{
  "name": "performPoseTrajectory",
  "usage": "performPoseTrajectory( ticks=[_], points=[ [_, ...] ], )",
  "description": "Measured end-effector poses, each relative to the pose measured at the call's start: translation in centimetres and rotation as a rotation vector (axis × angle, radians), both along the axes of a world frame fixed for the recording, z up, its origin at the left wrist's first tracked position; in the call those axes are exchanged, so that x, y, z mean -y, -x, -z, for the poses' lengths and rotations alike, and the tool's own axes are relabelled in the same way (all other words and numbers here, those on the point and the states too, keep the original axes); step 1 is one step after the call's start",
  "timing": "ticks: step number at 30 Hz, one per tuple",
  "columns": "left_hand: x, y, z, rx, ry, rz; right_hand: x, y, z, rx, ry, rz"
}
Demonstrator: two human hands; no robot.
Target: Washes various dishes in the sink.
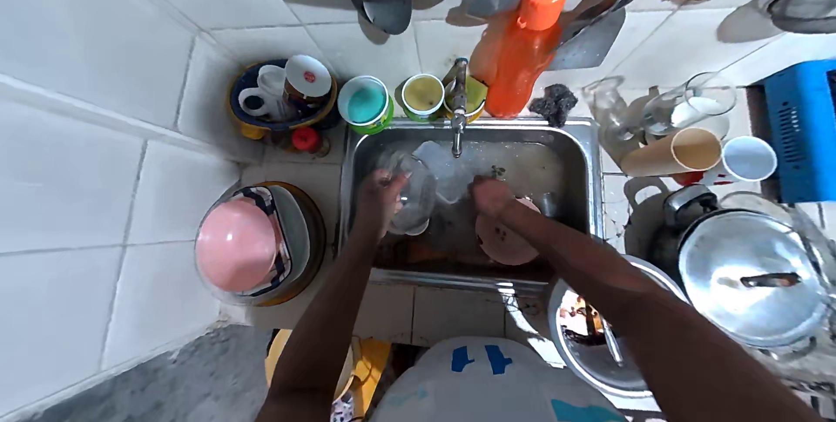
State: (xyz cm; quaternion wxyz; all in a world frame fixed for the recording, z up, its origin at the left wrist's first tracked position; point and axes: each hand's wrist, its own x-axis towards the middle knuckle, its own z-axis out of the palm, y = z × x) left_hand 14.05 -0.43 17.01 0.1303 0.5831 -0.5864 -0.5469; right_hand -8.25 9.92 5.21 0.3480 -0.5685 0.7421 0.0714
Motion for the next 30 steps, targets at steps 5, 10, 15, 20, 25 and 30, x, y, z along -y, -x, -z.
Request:
performPoseTrajectory(
  ticks=[5,10,15,20,25,30],
  points=[
    [-3.7,-6.5,-8.1,0.24,0.489,0.314,-4.6,-2.7,-5.0,-0.081,-0.321,-0.252],
    [-4.7,-13.0,-8.4,0.459,1.027,0.354,-6.7,-4.8,1.9,-0.125,-0.438,-0.326],
    [-2.7,-20.4,-5.8,0.672,1.159,0.298,-5.3,-4.0,-0.5,-0.099,-0.494,-0.28],
    [-1.8,-26.1,-1.3,0.666,1.123,0.195,-4.9,1.1,-6.1,0.283,-0.355,0.295],
    [-1.3,-28.0,1.7,0.695,1.059,0.131,-7.3,8.3,-8.6,0.878,0.033,0.871],
    [-1.0,-28.0,3.2,0.696,1.042,0.145,-8.8,7.8,-11.6,0.986,0.139,0.811]
  ],
)
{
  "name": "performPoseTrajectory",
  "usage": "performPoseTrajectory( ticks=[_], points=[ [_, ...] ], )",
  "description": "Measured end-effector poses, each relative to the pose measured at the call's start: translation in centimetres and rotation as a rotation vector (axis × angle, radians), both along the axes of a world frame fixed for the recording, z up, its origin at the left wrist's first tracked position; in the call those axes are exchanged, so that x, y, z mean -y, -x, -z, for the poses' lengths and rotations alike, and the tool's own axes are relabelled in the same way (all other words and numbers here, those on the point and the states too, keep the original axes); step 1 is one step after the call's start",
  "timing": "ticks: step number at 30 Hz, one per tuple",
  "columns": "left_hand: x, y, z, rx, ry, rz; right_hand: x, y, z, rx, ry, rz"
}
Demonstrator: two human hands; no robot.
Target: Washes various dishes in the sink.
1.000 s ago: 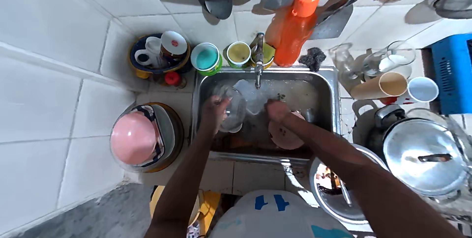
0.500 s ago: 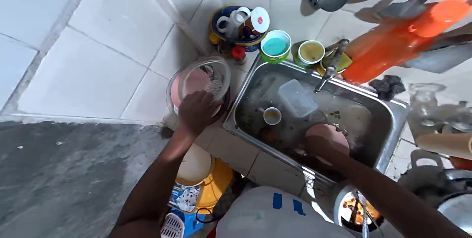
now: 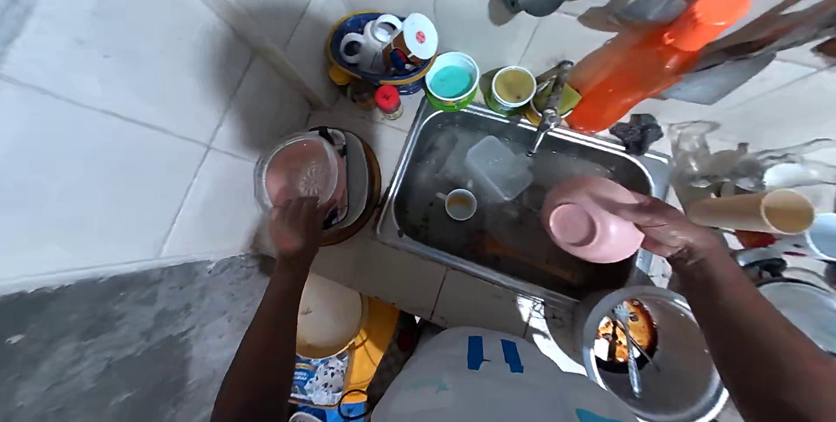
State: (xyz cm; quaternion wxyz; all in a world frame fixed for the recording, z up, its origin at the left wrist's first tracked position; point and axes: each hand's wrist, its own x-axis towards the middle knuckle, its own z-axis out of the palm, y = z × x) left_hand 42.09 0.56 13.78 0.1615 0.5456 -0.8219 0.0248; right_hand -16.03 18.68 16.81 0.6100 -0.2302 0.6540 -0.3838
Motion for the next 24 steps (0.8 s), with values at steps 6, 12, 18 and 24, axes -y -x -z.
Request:
performPoseTrajectory(
  ticks=[6,12,18,24],
  points=[
    [0.1,0.7,-0.6,-0.028,-0.056,0.007,3.7,-7.7,2.2,-0.889,-0.075,-0.855],
    [-1.7,7.8,-1.0,-0.244,0.077,0.04,6.0,-10.6,12.0,-1.262,0.143,-0.816],
    [-2.1,28.0,3.2,-0.597,-1.045,0.05,7.5,-12.5,16.1,-1.32,0.355,-0.533],
    [-1.0,37.9,9.1,-0.791,-1.246,-0.176,7.9,-12.6,14.0,-1.286,0.144,-0.648]
  ],
)
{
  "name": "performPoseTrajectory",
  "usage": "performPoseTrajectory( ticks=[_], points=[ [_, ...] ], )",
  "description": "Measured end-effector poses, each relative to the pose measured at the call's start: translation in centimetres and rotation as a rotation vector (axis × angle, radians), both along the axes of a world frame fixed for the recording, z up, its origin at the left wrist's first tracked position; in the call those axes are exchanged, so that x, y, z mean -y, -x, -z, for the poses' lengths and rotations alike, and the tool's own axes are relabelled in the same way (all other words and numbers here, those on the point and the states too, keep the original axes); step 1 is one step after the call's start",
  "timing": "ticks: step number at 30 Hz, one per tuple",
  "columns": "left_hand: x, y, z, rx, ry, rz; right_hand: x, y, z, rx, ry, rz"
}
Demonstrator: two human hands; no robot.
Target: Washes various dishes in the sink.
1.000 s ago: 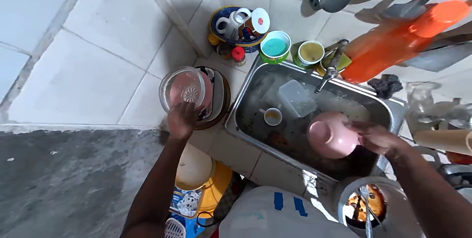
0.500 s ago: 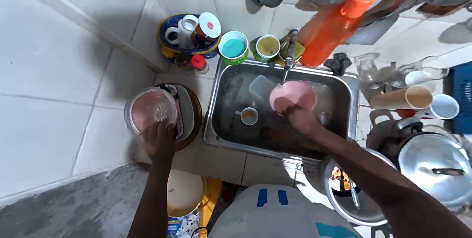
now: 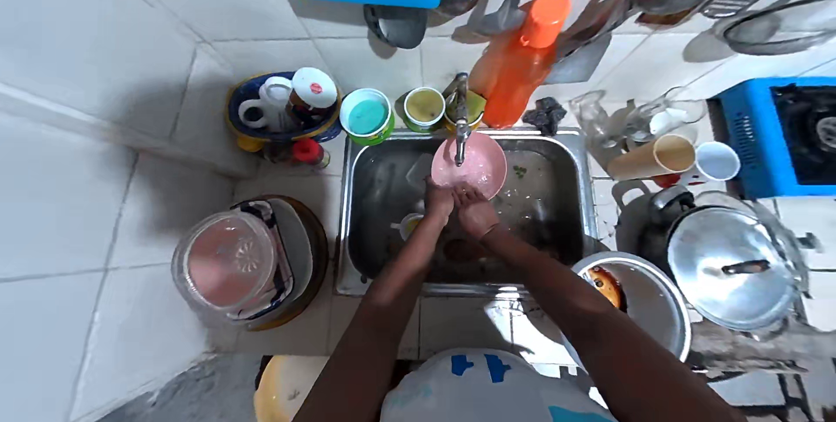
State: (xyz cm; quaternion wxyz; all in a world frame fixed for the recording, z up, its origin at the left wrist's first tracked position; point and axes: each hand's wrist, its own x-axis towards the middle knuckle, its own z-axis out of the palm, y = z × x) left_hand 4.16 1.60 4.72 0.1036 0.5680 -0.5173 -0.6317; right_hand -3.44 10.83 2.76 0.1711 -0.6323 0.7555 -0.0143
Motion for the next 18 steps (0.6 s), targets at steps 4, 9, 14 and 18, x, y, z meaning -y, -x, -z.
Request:
performPoseTrajectory(
  ticks=[4,9,14,18],
  points=[
    [4.8,0.5,2.3,0.114,0.148,0.278,-1.4,7.2,-0.9,-0.088,-0.03,-0.291],
    [7.6,3.1,2.0,0.196,0.306,0.49,-1.6,12.1,-3.4,-0.307,0.113,-0.352],
    [3.8,4.4,2.7,0.125,0.496,0.287,-1.9,7.4,-12.5,-0.232,-0.299,-0.205],
    [2.8,4.2,4.9,0.073,0.349,0.183,-3.1,8.1,-17.2,-0.112,-0.387,-0.008]
  ],
)
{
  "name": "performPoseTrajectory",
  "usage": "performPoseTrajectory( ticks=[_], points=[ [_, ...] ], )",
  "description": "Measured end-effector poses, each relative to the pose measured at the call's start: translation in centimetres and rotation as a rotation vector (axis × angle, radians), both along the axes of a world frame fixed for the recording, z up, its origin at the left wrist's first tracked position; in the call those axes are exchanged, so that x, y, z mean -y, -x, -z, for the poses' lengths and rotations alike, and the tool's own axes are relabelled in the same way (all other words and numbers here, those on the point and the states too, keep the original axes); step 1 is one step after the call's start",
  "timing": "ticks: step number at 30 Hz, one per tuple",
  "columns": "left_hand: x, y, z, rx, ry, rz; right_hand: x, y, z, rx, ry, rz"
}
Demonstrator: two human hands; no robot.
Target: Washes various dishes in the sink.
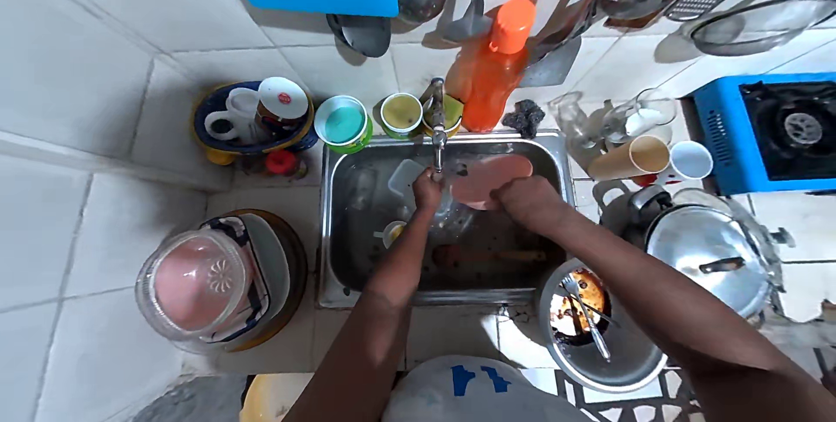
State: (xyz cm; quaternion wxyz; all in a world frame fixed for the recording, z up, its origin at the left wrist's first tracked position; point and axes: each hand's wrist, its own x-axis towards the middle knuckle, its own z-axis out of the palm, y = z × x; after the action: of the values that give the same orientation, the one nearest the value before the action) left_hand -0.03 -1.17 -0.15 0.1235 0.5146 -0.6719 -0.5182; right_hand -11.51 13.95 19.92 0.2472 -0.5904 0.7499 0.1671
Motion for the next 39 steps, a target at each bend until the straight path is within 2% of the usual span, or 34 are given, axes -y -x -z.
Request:
performPoseTrajectory(
  ticks=[3,5,7,9,11,16,19,21,23,24,26,28,30,32,34,37,39],
  points=[
    [-1.1,0.8,-0.4,-0.248,-0.366,-0.183,0.1,1.7,0.4,0.0,0.018,0.114],
    [-1.8,1.1,-2.3,-0.293,-0.595,-0.104,0.3,1.4,1.6,-0.059,0.027,0.045],
    [-2.5,0.8,-3.6,-0.259,-0.685,0.054,0.4,0.1,2.8,-0.054,0.087,-0.077],
    [-2.6,1.2,-3.6,-0.247,-0.697,0.088,0.7,-1.2,3.1,-0.005,0.195,-0.187],
    [-2.3,1.4,-2.7,-0.285,-0.679,-0.014,1.1,-2.0,3.1,0.06,0.281,-0.254],
    [-0.9,0.6,-1.0,-0.244,-0.577,-0.153,1.2,-2.5,2.5,0.133,0.244,-0.359],
    [0.3,0.3,0.0,-0.055,-0.44,-0.075,1.1,-2.8,2.4,0.191,0.161,-0.401],
    [0.7,0.2,0.6,0.032,-0.355,-0.069,0.7,-2.6,3.0,0.215,0.224,-0.43],
    [0.9,-0.1,-0.2,-0.008,-0.379,-0.074,0.2,-1.7,3.9,0.272,0.319,-0.418],
    [1.0,-0.3,-0.6,-0.059,-0.444,-0.067,-0.1,-1.0,4.1,0.33,0.343,-0.34],
    [1.5,-0.8,-1.2,-0.222,-0.651,-0.108,-0.7,1.1,4.8,0.5,0.379,-0.025],
    [1.4,-1.2,-2.0,-0.389,-0.86,-0.23,-0.9,4.0,6.1,0.789,0.372,0.494],
    [0.7,-1.9,-3.1,-0.377,-0.906,-0.156,-0.8,6.8,8.6,1.063,0.379,1.01],
    [0.1,-2.1,-3.6,-0.341,-0.876,-0.033,-0.5,8.9,11.6,1.269,0.397,1.359],
    [-0.3,-2.1,-4.0,-0.319,-0.85,0.001,0.7,9.0,14.3,1.331,0.42,1.481],
    [0.0,-3.0,-3.8,-0.354,-0.856,-0.165,3.5,5.6,16.8,1.058,0.395,1.487],
    [1.0,-4.5,-3.5,-0.469,-0.904,-0.24,5.4,2.9,17.7,0.927,0.371,1.422]
  ],
)
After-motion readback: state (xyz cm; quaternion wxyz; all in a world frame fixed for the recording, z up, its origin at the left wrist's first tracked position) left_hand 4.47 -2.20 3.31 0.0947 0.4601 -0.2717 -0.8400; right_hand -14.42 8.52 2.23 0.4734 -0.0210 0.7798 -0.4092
